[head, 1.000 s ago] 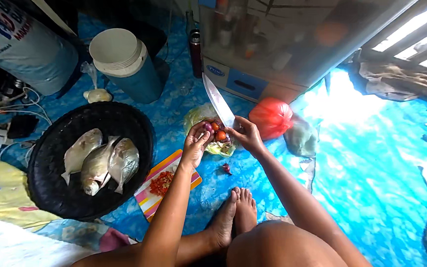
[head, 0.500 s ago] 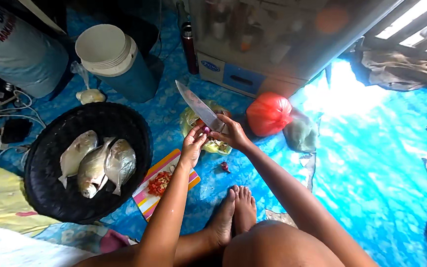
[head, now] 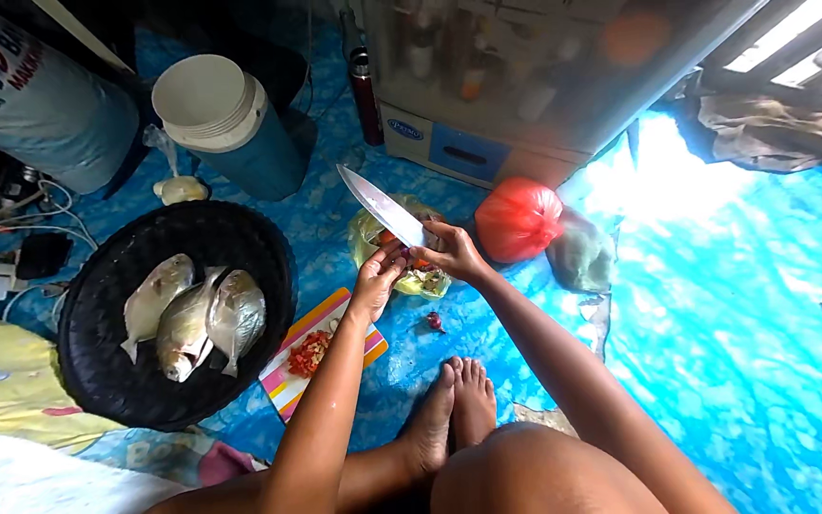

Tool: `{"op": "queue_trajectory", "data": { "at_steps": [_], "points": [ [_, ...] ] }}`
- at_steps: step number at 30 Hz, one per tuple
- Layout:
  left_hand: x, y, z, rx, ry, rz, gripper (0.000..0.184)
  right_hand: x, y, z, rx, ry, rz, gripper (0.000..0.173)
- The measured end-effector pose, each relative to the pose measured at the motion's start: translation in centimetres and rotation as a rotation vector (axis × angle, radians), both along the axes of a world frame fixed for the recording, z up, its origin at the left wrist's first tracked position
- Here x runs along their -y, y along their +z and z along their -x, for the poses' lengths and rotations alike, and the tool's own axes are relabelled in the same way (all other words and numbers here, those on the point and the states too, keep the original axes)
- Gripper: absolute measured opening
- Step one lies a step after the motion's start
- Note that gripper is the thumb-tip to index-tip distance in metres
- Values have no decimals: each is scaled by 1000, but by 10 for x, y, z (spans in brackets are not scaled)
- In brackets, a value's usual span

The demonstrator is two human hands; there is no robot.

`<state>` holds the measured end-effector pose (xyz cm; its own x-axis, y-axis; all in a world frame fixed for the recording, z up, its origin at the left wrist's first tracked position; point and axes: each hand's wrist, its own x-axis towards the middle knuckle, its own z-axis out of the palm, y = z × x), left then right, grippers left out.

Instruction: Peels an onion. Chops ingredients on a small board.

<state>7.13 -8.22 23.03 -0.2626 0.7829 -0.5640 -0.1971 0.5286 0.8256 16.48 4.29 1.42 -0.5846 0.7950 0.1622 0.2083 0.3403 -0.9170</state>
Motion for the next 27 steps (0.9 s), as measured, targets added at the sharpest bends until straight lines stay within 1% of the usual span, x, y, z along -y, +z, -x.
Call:
{"op": "queue_trajectory", "data": {
  "at_steps": [2,6,9,12,14,22,24,25,26,27],
  "points": [
    [0,-5,-1,3,26,-14,34,1,-2,0,-26,0,19,50],
    [-3,-5,-6,76,158,-58,23,7,-5,1,-46,-10,-18,52],
    [-3,2,-5,59,105,-42,29,5,-3,-3,-29,-51,25,55],
    [-3,4,-4,37,36,-35,33,0,3,-9,27,-44,-25,69],
    [-3,4,-4,27,4,-26,34,-2,7,-9,44,-21,-73,71],
    [-2,7,-5,48,10,-38,33,-3,9,-12,34,27,-121,61],
    [-5,7,-6,59,16,6,33,-4,11,-14,44,30,-118,58],
    [-9,2,-4,75,32,39,33,-5,12,-15,50,32,-103,58],
    [-14,-15,3,107,44,49,34,-5,13,-15,47,37,-77,57],
    [-18,-57,19,158,12,-34,34,-6,12,-15,35,46,-47,56]
  ]
}}
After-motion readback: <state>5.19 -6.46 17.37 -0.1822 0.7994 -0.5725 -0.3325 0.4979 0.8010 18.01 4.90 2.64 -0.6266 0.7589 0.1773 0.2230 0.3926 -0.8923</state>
